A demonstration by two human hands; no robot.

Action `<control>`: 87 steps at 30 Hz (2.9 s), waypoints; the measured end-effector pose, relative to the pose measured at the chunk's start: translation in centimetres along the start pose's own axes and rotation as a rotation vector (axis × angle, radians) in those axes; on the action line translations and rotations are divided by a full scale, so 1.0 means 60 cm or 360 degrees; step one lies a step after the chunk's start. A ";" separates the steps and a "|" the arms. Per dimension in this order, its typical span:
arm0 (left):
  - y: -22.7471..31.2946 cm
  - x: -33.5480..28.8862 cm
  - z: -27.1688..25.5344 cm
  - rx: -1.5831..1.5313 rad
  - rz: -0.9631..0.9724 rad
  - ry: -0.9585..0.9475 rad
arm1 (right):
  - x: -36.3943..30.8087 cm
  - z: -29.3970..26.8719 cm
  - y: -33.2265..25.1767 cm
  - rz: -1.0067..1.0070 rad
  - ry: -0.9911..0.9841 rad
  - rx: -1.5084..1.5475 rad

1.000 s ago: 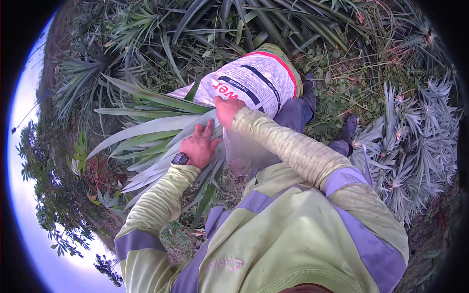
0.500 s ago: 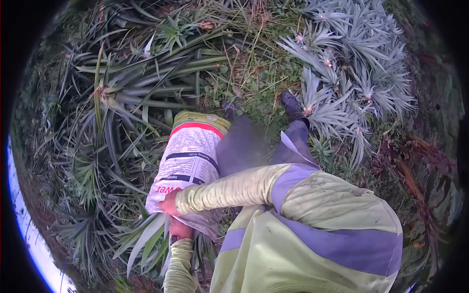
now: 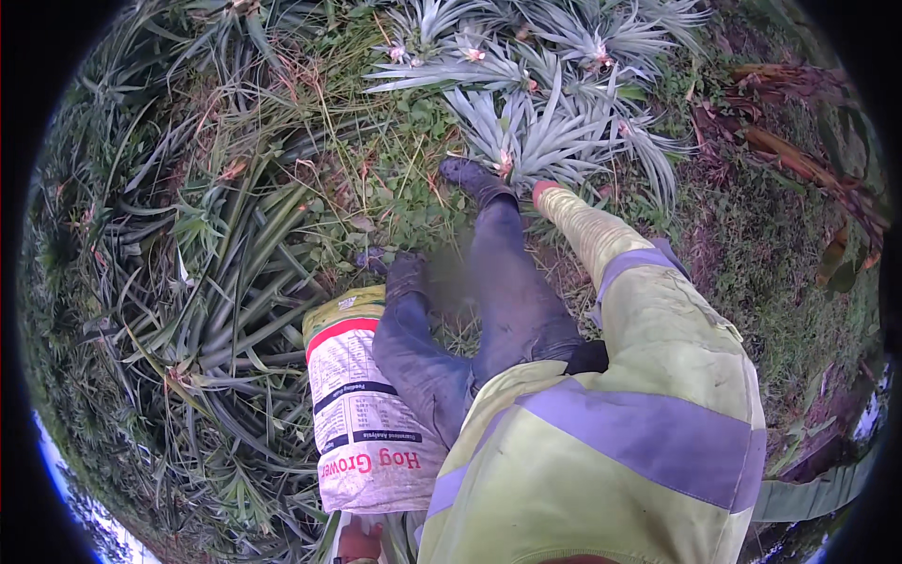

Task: The person harvests pineapple plant parts by hand and places them into a bag. They reach into rows of plants, pull out individual green stalks, and drop them into a large bag.

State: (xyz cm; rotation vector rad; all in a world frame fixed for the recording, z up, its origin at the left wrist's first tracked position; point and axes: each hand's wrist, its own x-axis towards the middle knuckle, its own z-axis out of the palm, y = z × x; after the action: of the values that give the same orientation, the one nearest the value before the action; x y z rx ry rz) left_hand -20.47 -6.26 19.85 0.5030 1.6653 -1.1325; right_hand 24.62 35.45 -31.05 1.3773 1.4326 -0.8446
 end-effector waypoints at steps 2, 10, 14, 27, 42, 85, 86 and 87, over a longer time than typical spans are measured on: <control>0.005 -0.006 -0.053 0.0134 0.0137 0.0212 | 0.056 0.005 0.095 0.0265 0.0044 0.0096; 0.341 0.130 -0.088 -0.1367 0.0484 0.0199 | 0.233 0.061 0.077 0.0072 0.0049 -0.0181; 0.367 0.183 -0.001 -0.1356 0.0377 0.0066 | 0.347 0.093 0.018 -0.0265 0.0060 -0.0464; 0.419 0.185 -0.019 -0.1795 0.0215 -0.0190 | 0.366 0.085 0.130 0.0196 -0.0089 -0.0414; 0.479 0.189 -0.230 -0.1037 0.1435 0.1312 | -0.363 -0.338 0.008 -0.1614 0.0402 0.0306; 0.167 -0.130 -0.245 -0.2319 0.1019 0.2568 | -0.904 -0.322 -0.581 -0.3581 -0.0067 0.1199; 0.165 -0.134 -0.239 -0.2335 0.0997 0.2547 | -0.911 -0.305 -0.590 -0.3547 -0.0110 0.1147; 0.173 -0.139 -0.238 -0.2369 0.0985 0.2532 | -0.915 -0.296 -0.593 -0.3470 -0.0253 0.1119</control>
State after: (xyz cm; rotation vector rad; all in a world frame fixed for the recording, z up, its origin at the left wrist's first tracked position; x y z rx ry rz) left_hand -16.44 12.48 23.40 0.7963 2.6249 1.4617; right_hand -17.54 29.15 21.64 -0.6126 2.2182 -2.7638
